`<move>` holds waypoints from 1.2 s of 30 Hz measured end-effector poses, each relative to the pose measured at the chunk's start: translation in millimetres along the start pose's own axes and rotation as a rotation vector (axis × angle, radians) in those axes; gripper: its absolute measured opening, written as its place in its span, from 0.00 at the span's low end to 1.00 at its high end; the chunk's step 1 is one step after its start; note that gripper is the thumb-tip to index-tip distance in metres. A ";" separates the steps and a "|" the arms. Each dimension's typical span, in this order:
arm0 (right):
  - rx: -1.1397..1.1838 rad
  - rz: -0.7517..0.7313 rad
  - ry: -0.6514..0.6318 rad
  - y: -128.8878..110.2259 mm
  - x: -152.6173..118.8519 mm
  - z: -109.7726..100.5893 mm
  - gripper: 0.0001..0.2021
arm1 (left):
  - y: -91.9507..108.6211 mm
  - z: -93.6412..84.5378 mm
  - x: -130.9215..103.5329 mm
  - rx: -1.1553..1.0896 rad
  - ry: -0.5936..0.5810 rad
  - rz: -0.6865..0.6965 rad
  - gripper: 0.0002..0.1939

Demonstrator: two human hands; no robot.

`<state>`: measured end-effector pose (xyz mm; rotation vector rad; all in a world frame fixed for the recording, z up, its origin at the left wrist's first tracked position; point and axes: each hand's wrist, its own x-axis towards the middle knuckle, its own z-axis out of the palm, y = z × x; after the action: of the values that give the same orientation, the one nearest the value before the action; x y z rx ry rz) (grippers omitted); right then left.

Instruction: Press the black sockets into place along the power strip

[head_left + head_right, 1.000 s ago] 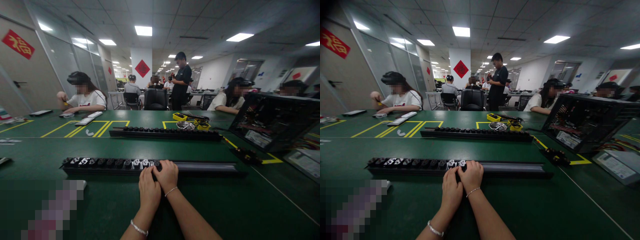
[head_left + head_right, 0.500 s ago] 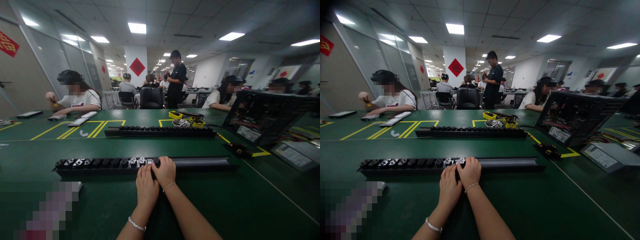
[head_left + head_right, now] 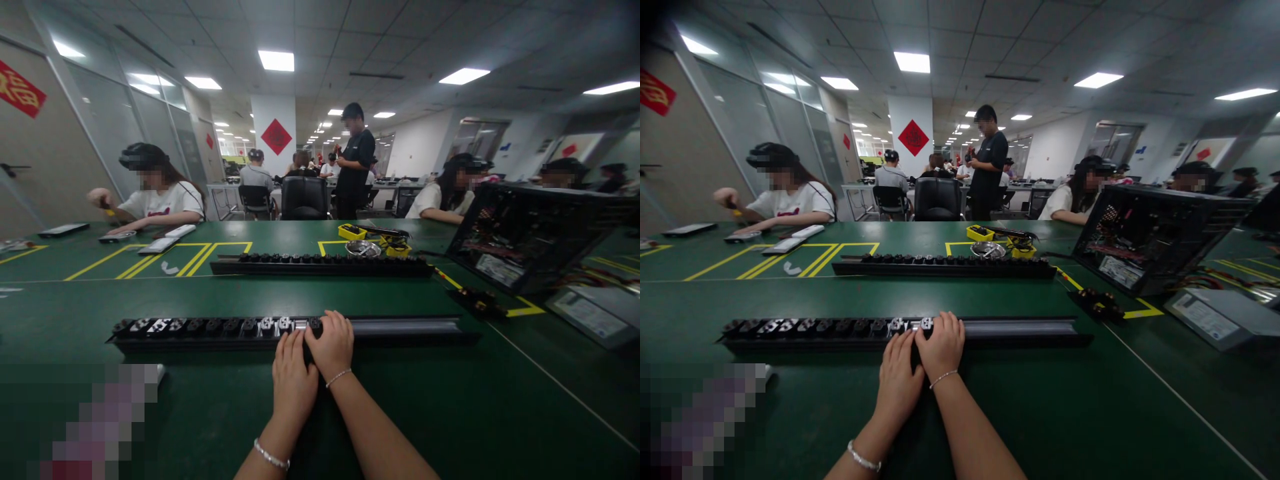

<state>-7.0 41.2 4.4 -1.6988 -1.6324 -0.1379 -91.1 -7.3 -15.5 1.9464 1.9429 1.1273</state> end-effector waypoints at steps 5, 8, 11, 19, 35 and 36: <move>0.021 0.008 -0.011 0.7 -0.4 1.8 0.12 | -0.7 0.6 -1.3 0.002 -0.008 0.012 0.30; 0.023 0.020 -0.017 0.3 -0.5 1.2 0.11 | -1.5 1.1 -2.1 -0.011 -0.009 0.013 0.31; 0.022 0.026 -0.013 0.0 -0.7 1.1 0.11 | -2.3 2.6 -2.7 -0.039 -0.005 0.008 0.31; 0.028 0.033 0.008 2.3 -0.6 2.4 0.13 | -0.9 7.5 -1.7 -0.050 0.010 0.021 0.29; 0.057 0.023 -0.011 5.6 2.8 -2.4 0.13 | 4.7 6.9 1.1 -0.010 0.001 0.021 0.28; 0.058 0.022 -0.008 5.8 2.7 -2.6 0.13 | 4.3 7.0 1.1 -0.009 -0.006 0.019 0.28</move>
<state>-0.3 42.5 5.2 -1.6747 -1.6078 -0.0717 -83.7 -4.2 -17.4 1.9649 1.9173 1.1320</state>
